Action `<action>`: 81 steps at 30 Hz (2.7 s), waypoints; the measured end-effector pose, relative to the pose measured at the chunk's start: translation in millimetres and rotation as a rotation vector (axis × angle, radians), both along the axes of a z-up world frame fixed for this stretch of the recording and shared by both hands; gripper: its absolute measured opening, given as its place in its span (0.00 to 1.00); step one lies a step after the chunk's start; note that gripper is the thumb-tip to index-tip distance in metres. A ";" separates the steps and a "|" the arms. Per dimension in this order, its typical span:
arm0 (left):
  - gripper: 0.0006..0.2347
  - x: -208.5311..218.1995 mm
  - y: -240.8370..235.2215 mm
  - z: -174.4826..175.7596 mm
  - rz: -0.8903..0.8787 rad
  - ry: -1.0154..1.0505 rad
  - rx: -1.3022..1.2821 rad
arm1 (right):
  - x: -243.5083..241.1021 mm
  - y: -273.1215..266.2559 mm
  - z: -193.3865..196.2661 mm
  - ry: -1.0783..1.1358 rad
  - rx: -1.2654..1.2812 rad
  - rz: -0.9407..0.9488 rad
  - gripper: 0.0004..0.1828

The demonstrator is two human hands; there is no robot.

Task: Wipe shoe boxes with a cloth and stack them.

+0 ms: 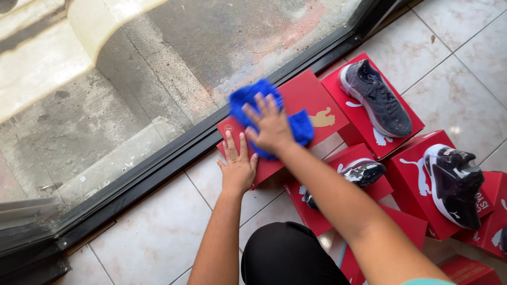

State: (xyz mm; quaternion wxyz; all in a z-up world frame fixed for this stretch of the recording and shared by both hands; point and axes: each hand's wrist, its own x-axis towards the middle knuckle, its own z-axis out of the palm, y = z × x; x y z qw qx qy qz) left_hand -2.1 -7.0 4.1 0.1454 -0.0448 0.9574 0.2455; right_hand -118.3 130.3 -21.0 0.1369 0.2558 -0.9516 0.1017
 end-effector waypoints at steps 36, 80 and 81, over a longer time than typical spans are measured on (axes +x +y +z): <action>0.31 39.0 3.4 0.8 0.545 0.023 0.937 | 75.1 45.0 27.2 -0.151 0.092 0.217 0.35; 0.25 39.7 -17.5 19.8 0.067 -0.043 0.142 | 153.1 -1.8 -17.2 -0.853 -2.021 -1.194 0.21; 0.25 39.9 -18.2 20.4 0.054 -0.033 0.135 | 149.0 -2.1 -15.6 -0.859 -2.060 -1.229 0.21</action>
